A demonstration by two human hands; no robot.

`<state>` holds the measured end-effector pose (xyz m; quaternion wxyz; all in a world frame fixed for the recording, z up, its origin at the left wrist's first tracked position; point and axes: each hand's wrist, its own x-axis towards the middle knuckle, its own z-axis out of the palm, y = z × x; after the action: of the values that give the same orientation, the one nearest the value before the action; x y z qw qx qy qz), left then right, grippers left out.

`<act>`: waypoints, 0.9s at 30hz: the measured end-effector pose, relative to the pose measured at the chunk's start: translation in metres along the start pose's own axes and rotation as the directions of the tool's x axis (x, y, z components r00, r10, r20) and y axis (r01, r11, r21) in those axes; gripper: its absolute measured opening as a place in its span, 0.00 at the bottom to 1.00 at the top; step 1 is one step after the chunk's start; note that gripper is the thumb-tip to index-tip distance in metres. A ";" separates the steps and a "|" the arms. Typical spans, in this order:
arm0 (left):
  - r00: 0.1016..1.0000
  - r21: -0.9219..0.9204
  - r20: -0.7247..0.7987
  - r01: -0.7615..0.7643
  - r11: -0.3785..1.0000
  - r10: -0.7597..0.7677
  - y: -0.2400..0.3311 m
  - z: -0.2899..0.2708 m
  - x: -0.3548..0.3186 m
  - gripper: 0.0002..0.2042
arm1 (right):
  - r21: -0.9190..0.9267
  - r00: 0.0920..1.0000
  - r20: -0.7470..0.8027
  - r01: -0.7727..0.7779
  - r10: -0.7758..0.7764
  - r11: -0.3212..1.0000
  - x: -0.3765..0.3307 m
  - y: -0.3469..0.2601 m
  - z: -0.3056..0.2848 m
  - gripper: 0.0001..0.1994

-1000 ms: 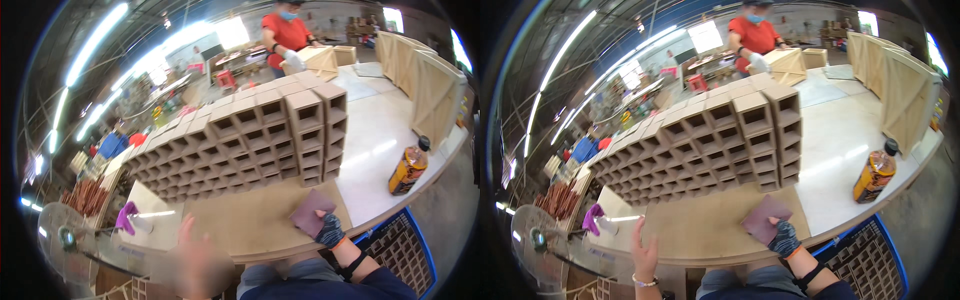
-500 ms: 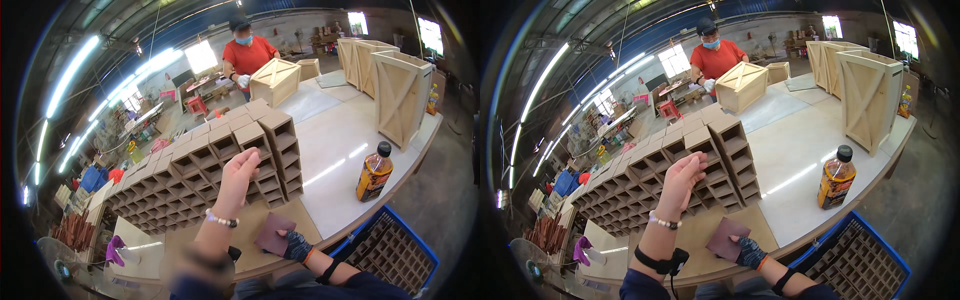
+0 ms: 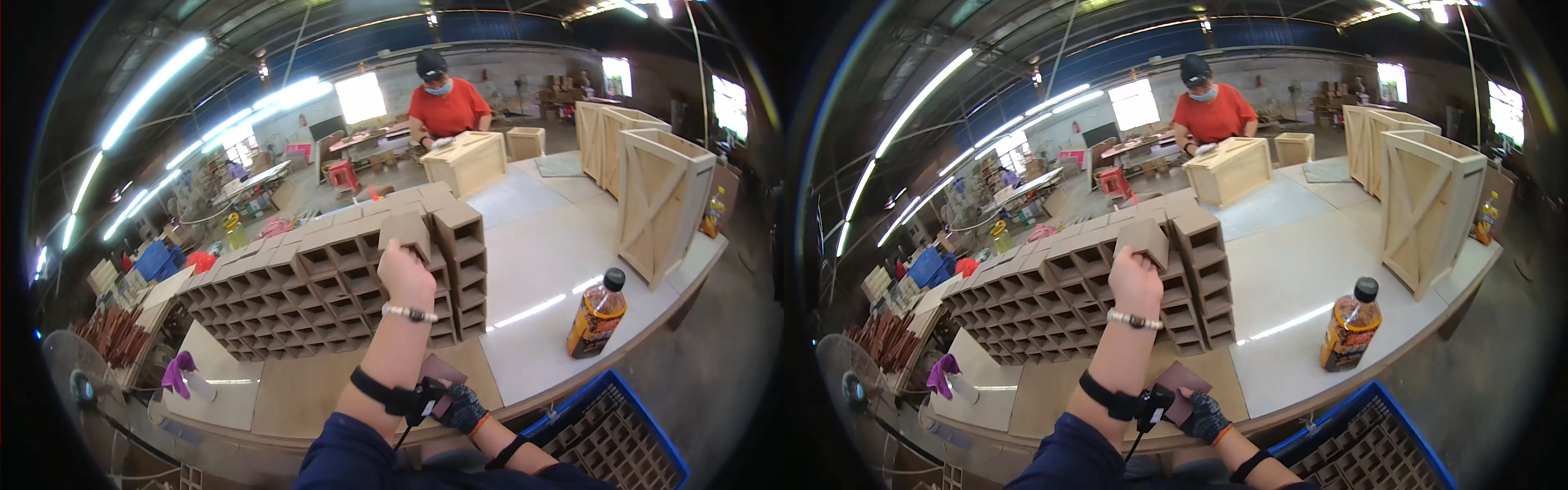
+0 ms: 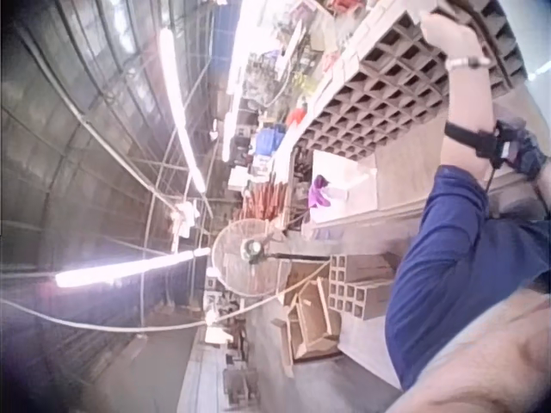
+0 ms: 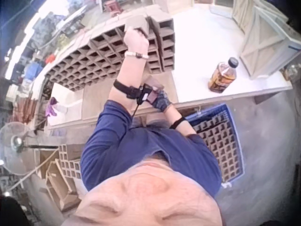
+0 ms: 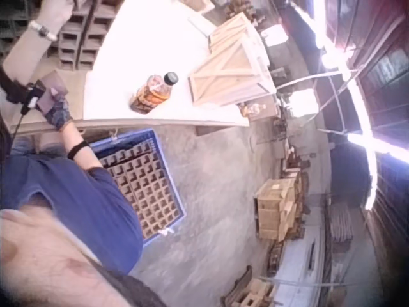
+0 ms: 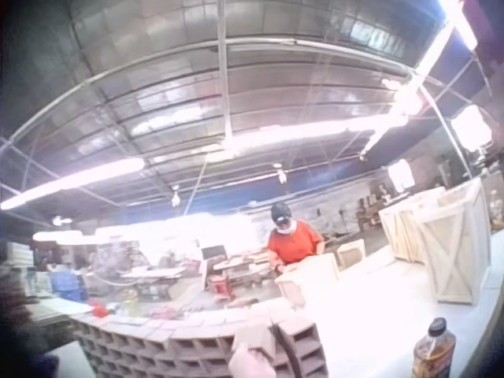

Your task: The recorder uses sandpaper to smooth the edges and corners of small rectangular wooden boxes at a workshop table.

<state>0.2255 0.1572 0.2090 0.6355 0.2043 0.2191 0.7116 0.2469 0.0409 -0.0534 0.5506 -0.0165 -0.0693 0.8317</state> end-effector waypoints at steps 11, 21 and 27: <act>0.992 0.057 0.105 -0.075 0.996 0.069 0.163 -0.199 -0.081 0.17 | -0.533 0.998 -0.042 0.020 -0.049 0.846 -0.011 0.000 0.038 0.26; 0.879 -0.072 -0.151 0.447 0.892 -0.453 0.124 -0.301 -0.099 0.11 | -0.866 0.859 0.418 0.278 -0.295 -0.416 0.017 0.036 0.116 0.28; 0.871 -0.020 -0.056 0.488 0.872 -0.489 0.116 -0.341 -0.096 0.08 | -0.321 0.701 0.621 0.635 0.351 -0.702 0.054 0.107 0.132 0.23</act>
<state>-0.0530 0.0327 -0.0056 0.7883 0.1194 0.2806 0.5344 0.1145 0.0365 0.0655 0.3349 -0.2398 -0.9110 0.0180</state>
